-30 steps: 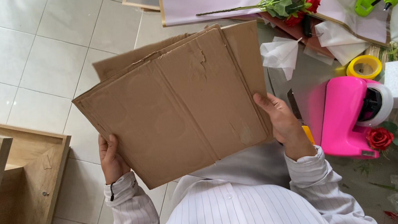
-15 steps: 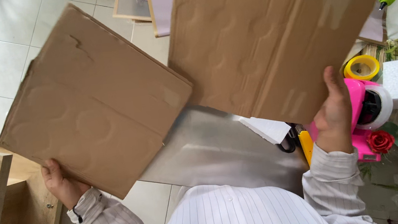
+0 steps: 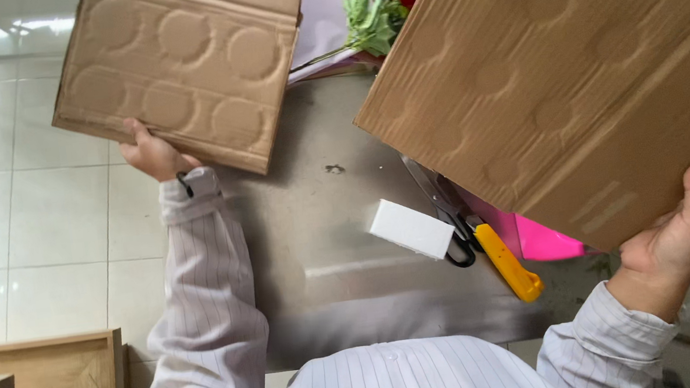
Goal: The person cuts a block of foam using a utility knife, gathers artificial roses, and then prepares cardboard by rolling and taping it.
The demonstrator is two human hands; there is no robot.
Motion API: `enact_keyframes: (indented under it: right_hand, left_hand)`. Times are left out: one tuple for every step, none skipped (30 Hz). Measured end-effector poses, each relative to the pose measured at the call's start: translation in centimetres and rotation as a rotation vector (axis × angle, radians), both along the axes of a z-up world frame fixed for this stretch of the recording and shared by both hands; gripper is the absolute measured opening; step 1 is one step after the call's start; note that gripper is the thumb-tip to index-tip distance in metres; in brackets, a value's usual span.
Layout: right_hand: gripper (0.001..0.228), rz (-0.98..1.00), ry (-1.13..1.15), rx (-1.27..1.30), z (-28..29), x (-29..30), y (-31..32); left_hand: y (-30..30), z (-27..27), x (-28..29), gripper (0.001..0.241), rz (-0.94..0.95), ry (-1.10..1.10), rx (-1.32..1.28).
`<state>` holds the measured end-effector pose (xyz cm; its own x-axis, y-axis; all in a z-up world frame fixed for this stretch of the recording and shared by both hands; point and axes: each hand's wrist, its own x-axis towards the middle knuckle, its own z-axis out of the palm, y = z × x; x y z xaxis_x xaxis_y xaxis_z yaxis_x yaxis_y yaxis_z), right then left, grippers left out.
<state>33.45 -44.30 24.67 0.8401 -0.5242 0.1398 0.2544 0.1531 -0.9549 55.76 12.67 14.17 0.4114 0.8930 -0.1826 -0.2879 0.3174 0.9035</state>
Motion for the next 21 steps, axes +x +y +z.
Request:
enact_keyframes:
  right_hand:
    - [0.062, -0.145, 0.026, 0.023, -0.9, -0.6, -1.2]
    - [0.056, -0.287, 0.05, 0.046, -1.7, -1.5, -2.1]
    - [0.056, -0.313, 0.055, 0.048, -1.1, -2.3, -1.2]
    - [0.058, -0.252, 0.053, 0.068, -0.7, -2.7, -0.4]
    - [0.06, -0.191, 0.051, 0.088, -0.3, -2.9, 0.3]
    - [0.06, -0.228, 0.048, 0.088, -1.3, -2.8, 0.6]
    - [0.06, -0.234, 0.112, 0.116, -2.2, -2.7, 0.8]
    - [0.06, -0.234, 0.176, 0.148, -3.5, -2.9, 0.7]
    - [0.06, -0.266, 0.175, 0.152, -3.3, -3.0, 1.7]
    - [0.06, -0.184, 0.2, 0.186, -3.0, -2.4, 2.9]
    - [0.061, -0.101, 0.224, 0.22, -2.6, -1.9, 4.3]
    - [0.061, -0.112, 0.225, 0.224, -1.9, -1.8, 5.1]
    - [0.044, -0.115, 0.272, 0.184, -1.2, -1.6, 6.1]
    - [0.028, -0.117, 0.316, 0.145, -0.4, -1.4, 7.0]
    - [0.028, -0.126, 0.314, 0.149, 0.3, -1.5, 7.5]
    - [0.029, -0.099, 0.307, 0.067, 1.0, -1.8, 8.0]
    - [0.031, -0.071, 0.3, -0.014, 1.6, -2.1, 8.5]
    - [0.031, -0.087, 0.304, -0.01, 0.0, -2.5, 8.2]
    - [0.038, -0.006, 0.27, -0.029, -1.7, -2.9, 7.9]
    - [0.045, 0.078, 0.232, -0.051, -3.3, -3.1, 7.5]
    - [0.045, 0.066, 0.232, -0.049, -3.6, -4.2, 8.0]
  left_hand:
    - [-1.1, 0.3, 2.1, 0.054, -0.03, 0.051, 0.095]
    - [-1.9, 0.7, 3.9, 0.059, -0.057, 0.099, 0.192]
    - [-2.7, 1.0, 4.1, 0.059, -0.083, 0.102, 0.195]
    - [-3.6, 1.3, 4.8, 0.068, -0.089, 0.289, 0.27]
    - [-4.6, 1.6, 5.5, 0.083, -0.094, 0.476, 0.348]
    - [-6.0, 1.6, 4.1, 0.083, -0.13, 0.468, 0.357]
    - [-7.3, 1.6, 2.6, 0.076, -0.273, 0.226, 0.577]
    - [-8.5, 1.4, 0.5, 0.07, -0.411, -0.029, 0.782]
    - [-11.0, 2.5, -1.2, 0.07, -0.442, -0.041, 0.785]
    - [-12.7, 3.7, -3.1, 0.075, -0.797, -0.097, 0.656]
    - [-14.1, 4.9, -5.1, 0.084, -1.147, -0.158, 0.514]
    - [-13.5, 3.8, -6.4, 0.084, -1.159, -0.158, 0.514]
    - [-12.7, 2.6, -7.7, 0.063, -1.272, -0.027, 0.423]
    - [-12.0, 1.6, -8.9, 0.041, -1.378, 0.103, 0.332]
    - [-11.7, 2.4, -10.5, 0.041, -1.388, 0.102, 0.336]
    - [-11.4, 3.3, -11.9, 0.04, -1.327, 0.116, 0.289]
    - [-11.2, 4.1, -13.3, 0.042, -1.265, 0.131, 0.243]
    - [-9.8, 2.4, -14.2, 0.042, -1.281, 0.134, 0.244]
    - [-8.4, 0.7, -15.1, 0.044, -1.222, 0.111, 0.31]
    - [-7.0, -1.0, -15.9, 0.046, -1.157, 0.084, 0.375]
    - [-7.2, 1.2, -17.3, 0.046, -1.169, 0.081, 0.376]
